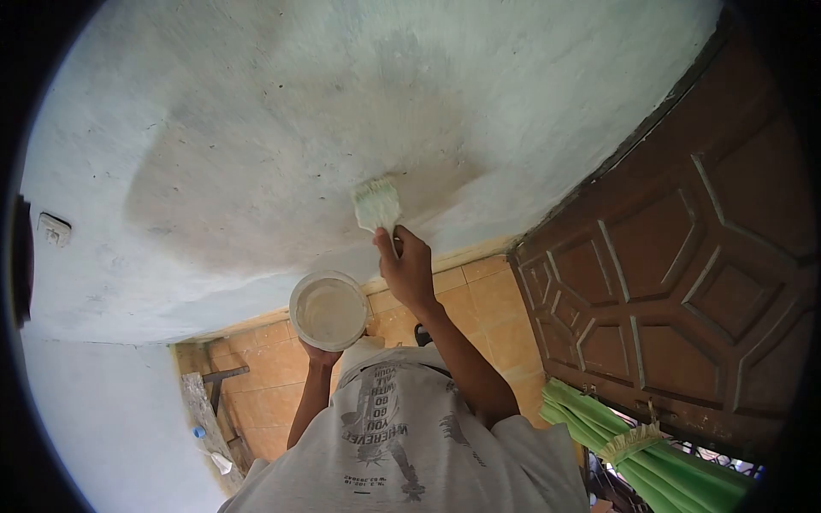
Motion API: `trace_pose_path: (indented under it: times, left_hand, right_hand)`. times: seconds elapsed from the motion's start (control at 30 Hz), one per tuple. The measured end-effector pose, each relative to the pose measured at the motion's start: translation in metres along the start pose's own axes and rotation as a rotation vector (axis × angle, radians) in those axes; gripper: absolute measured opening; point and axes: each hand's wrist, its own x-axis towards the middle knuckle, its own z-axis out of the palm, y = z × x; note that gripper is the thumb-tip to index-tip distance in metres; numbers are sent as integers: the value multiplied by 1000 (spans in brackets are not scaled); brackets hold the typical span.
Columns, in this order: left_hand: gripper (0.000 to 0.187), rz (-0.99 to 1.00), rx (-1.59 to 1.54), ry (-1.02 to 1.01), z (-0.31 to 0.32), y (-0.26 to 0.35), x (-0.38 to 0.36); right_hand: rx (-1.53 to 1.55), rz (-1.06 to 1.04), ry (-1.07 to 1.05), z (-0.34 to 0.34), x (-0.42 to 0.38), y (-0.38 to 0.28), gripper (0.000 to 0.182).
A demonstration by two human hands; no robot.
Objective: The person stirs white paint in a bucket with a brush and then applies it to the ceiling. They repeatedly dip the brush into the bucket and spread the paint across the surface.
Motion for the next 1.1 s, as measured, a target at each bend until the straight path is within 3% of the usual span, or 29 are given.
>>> trace_pose_path:
  times: [0.13,0.23,0.37,0.43,0.47,0.63,0.77,0.83,0.93,1.03,1.1]
  left_hand:
    - [73,-18,-6,-6,-4,-5,1]
    - [73,-10,-4,-22,-6,-7,-3]
    - [73,16,-75,-6,-16,-10,-14]
    - [73,14,-84,-5,-16,-12,-20]
    - [73,29,-62,-18,-15,-12,-23]
    - [72,50,-29,-30,-12,-13,-36]
    - [72,56,-41,-57,-11,-16,-41]
    - [72,62,-49,-40,-17,-16,-38]
    - [71,56,-71,-40,-25,-16,-38]
    - [73,39,-74,-43,-27,-13,-43]
    - [75,40,-64,-47,-27,-11,-44]
  right_hand:
    - [15,-161,17,8,2,-11,40]
    - [-16,-52,25,8,8,32,41]
    - [-6,247,40,5,9,117,42]
    - [-10,389,75,5,7,125,43]
    - [-15,347,67,4,8,129,43]
    - [37,163,11,-3,7,17,42]
    - [76,-43,40,0,-4,-9,44]
    - [81,-58,71,4,-3,12,47]
    - [-213,-77,161,6,17,128,49]
    - [-158,223,94,1,10,143,49]
    - [-134,295,73,-1,11,149,49]
